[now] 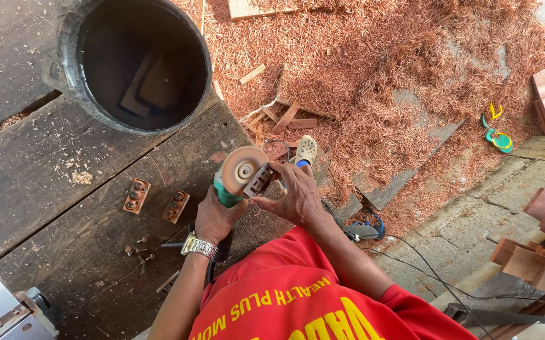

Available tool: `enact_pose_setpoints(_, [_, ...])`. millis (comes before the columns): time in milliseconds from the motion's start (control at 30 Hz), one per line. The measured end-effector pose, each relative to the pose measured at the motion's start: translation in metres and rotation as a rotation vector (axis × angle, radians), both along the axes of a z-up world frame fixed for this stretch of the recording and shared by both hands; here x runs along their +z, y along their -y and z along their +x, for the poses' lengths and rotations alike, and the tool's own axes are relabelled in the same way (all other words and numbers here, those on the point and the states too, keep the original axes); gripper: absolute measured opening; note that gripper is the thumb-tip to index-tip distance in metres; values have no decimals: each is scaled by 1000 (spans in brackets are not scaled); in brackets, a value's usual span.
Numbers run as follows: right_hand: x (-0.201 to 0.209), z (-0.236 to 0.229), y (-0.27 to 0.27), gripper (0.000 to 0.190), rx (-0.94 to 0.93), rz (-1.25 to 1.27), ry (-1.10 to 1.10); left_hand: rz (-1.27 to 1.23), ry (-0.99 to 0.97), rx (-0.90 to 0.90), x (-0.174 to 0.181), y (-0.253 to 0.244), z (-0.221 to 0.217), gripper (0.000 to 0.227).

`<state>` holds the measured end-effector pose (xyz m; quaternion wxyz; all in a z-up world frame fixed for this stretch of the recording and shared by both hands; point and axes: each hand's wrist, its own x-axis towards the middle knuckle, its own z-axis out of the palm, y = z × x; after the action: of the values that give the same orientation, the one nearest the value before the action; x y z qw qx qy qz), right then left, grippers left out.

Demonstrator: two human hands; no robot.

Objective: The person holds an angle grinder in one hand and presses small metal plates against its spinning disc, grinding their edges and surfaces. They reposition and flip each plate repeatedly to grind different sides, setting finished plates on the workbench.

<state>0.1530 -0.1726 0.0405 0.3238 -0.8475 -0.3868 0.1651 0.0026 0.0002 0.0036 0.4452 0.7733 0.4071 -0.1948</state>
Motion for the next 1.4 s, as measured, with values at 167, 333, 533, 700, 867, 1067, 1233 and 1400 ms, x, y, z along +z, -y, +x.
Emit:
enact_pose_setpoints(167, [1,2,0,95,-7,-9,11,-9,-12,-9,-5,0,-1,93])
enact_pose_setpoints(333, [-1,3,1,96,-7,17,40,-22,-20,2,-4,0,-1,91])
enact_pose_setpoints(533, [0,6,0,93,-37,15,-30,-1,-15,6,-1,0,0,89])
enact_pose_setpoints(700, [0,9,0,90,-55,-16,-19,-14,7,16,0,0,1,88])
enact_pose_setpoints(867, [-5,11,1,90,-65,-46,-36,-12,-20,21,3,-1,3,86])
enact_pose_setpoints(1067, [-12,12,2,91,-102,-43,-14,-12,18,25,2,0,1,84])
enact_pose_setpoints(1233, [-14,14,2,91,-119,-39,-29,-26,52,33,-4,0,-2,83])
enact_pose_setpoints(1400, [-20,16,6,88,-130,-55,-24,-14,14,8,-4,0,0,84])
